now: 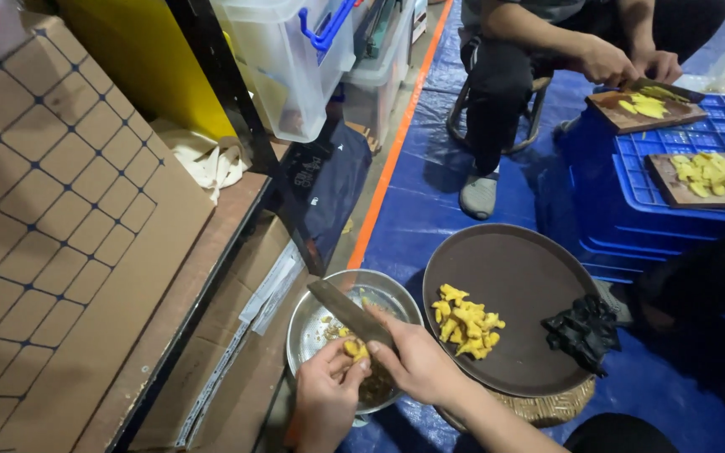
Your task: Peeling ginger roots using a knife over a metal bowl in a food preparation area.
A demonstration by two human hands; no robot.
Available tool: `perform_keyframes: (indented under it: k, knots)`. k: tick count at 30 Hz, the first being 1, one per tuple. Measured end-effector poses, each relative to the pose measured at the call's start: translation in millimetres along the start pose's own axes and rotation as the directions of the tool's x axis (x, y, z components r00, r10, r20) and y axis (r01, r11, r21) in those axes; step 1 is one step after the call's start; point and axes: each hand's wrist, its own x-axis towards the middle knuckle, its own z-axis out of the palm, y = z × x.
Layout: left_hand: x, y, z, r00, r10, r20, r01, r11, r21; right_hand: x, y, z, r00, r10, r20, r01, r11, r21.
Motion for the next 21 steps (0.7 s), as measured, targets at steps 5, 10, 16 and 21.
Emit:
perform_keyframes:
  k: [5,10,16,21]
  knots:
    - [-3,4,1,0.999,0.029,-0.017,-0.027,0.993,0.118,2,-7,1,0.991,0.121,-0.058,-0.126,0.987,-0.102]
    - [7,-2,-2,0.999,0.035,-0.027,-0.031,0.99,0.138,3,-12,-7,0.985,0.175,0.012,-0.175,0.985,0.005]
    - [2,-3,-2,0.997,0.073,-0.023,-0.068,0.982,0.175,2,-8,-3,0.992,0.129,0.014,-0.128,0.99,-0.063]
    - [9,-13,-2,0.996,0.056,-0.069,-0.041,0.979,0.198,2,9,6,0.975,0.218,-0.035,-0.221,0.963,-0.156]
